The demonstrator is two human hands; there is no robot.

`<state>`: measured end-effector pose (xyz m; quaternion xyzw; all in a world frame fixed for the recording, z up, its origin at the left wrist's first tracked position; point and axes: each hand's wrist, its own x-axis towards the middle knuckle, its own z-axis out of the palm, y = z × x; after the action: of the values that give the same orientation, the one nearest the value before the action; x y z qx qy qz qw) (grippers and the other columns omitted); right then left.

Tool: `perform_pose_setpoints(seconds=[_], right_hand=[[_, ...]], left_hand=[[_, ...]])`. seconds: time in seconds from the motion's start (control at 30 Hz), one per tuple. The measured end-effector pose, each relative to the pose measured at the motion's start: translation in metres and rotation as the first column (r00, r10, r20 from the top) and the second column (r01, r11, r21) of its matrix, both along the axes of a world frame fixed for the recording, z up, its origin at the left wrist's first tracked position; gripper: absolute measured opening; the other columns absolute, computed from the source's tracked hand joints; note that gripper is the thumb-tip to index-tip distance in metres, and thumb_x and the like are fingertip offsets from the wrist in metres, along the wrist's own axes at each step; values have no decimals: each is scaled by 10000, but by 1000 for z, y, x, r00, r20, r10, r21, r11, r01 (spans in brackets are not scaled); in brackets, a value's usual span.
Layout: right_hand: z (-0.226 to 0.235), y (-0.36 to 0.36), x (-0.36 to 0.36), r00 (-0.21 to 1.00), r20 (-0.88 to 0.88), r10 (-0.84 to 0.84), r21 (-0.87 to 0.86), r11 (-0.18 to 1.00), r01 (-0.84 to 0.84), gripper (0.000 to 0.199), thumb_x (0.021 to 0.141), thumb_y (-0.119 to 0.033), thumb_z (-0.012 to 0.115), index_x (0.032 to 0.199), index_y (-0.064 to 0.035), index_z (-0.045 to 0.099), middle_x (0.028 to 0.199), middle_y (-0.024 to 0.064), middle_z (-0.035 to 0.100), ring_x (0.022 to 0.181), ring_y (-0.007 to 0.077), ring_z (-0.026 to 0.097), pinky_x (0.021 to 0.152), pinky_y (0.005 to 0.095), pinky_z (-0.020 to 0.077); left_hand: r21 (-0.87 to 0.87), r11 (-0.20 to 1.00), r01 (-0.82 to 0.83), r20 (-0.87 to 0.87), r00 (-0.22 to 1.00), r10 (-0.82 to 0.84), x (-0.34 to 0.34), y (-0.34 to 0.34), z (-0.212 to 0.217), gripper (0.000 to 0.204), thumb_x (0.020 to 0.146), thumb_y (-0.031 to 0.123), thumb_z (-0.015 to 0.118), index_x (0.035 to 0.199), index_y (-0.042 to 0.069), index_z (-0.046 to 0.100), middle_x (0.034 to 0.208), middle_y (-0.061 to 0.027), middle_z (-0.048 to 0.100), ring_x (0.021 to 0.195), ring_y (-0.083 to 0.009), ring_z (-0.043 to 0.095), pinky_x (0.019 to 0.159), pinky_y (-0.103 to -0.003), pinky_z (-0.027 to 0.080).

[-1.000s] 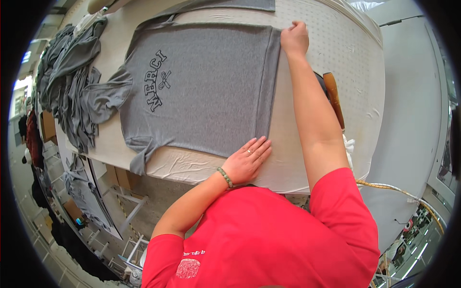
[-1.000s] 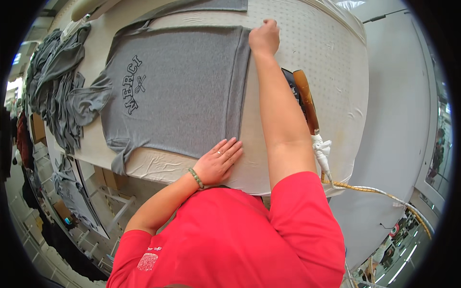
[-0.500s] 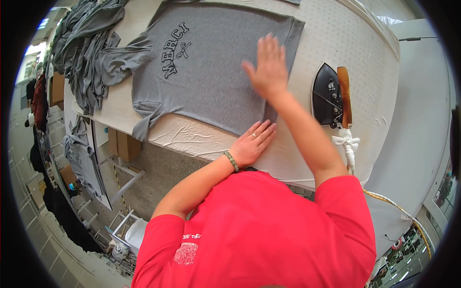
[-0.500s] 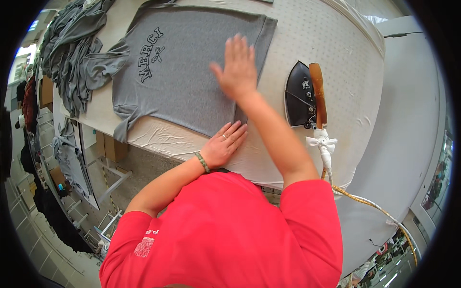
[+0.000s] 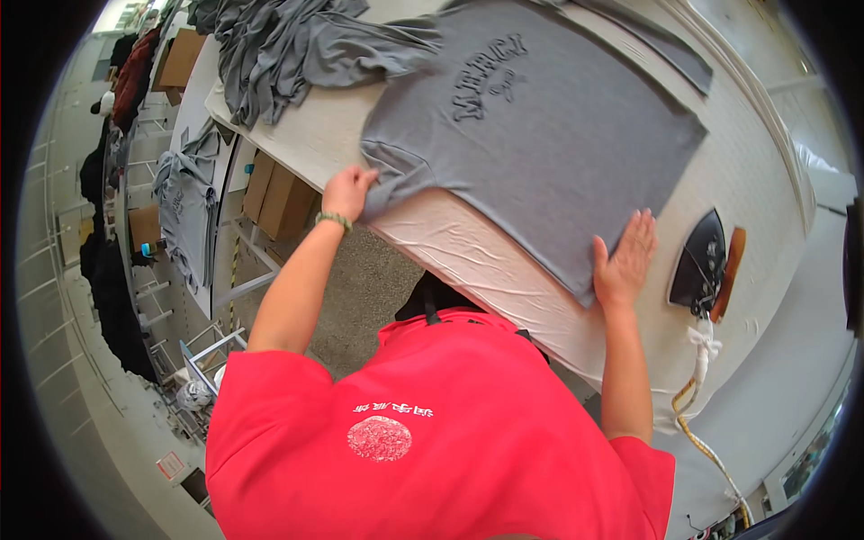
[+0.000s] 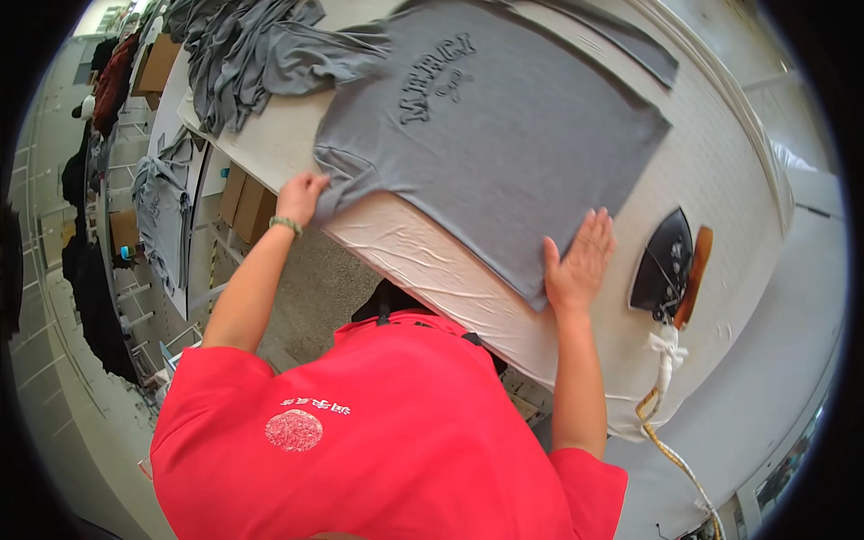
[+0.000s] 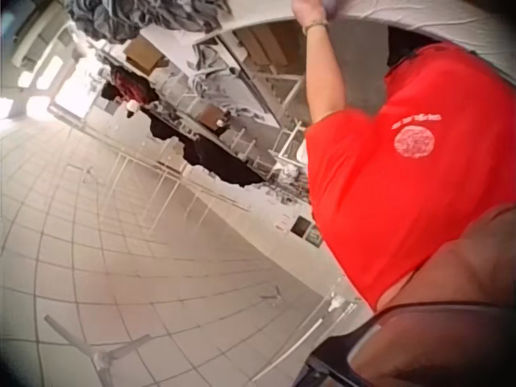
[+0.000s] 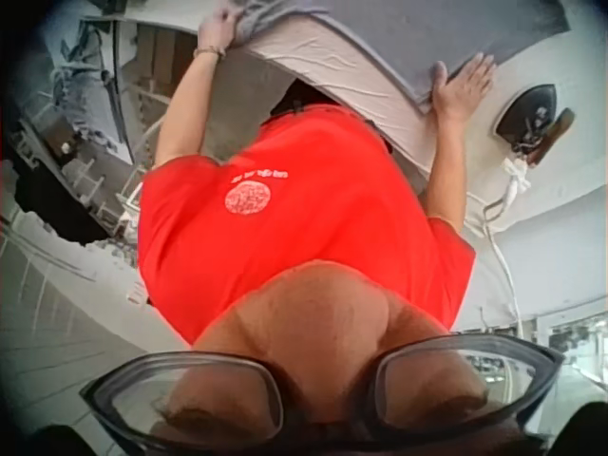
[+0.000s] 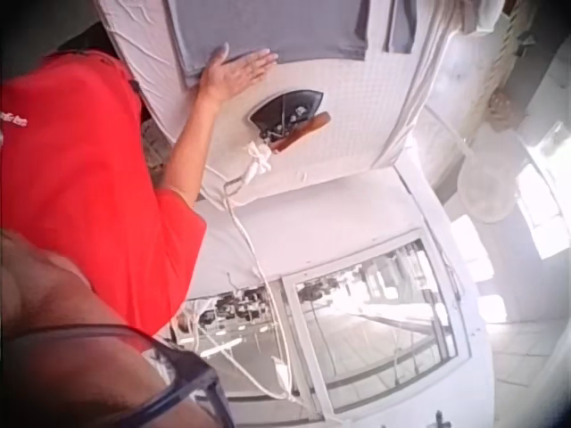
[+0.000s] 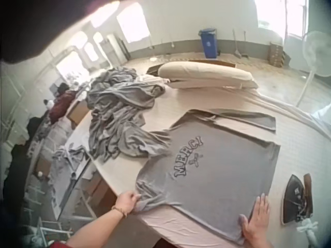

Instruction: Ironing and folding a grey hoodie on a pressing table.

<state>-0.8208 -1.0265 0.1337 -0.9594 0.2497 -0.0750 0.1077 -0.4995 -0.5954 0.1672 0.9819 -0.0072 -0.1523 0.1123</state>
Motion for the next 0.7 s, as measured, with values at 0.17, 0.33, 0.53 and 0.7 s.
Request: perform_pose_setpoints(seconds=[0.17,0.33,0.53,0.7], right_hand=[[59,5,63,957,-285,-46,-40,999,36,682,1011,-384,641,1539,5,456,1622,216,429,1532,383,361,1268,505,250],[106,108,263,834,250,492,170,826,-538,334,955,-3,612,1279,-56,667,1304,169,700,1213,341,681,1003,412,564],[77,223,475,213,-334,918,230,298,-926,454,909,-120,612,1362,-86,633,1387,136,654,1303,332,612,1045,438,522],[37,158,566,675,-205,709,-419,559,-715,385,950,-200,582,1307,-65,630,1342,130,657,1284,324,597,1079,432,485]], left_hand=[[-103,995,-1,-177,984,-18,17,32,29,374,919,413,771,904,42,733,838,-142,750,817,-325,730,739,-398,559],[-375,926,39,51,998,-21,54,-12,22,347,896,390,771,930,47,732,835,-152,753,821,-303,755,722,-422,572],[-149,961,232,64,972,-224,77,-37,11,266,879,306,751,917,44,727,807,-150,746,759,-326,738,693,-446,571],[-545,838,-38,-166,984,-64,90,-9,13,205,870,232,724,889,29,717,754,-131,733,692,-282,720,653,-398,558]])
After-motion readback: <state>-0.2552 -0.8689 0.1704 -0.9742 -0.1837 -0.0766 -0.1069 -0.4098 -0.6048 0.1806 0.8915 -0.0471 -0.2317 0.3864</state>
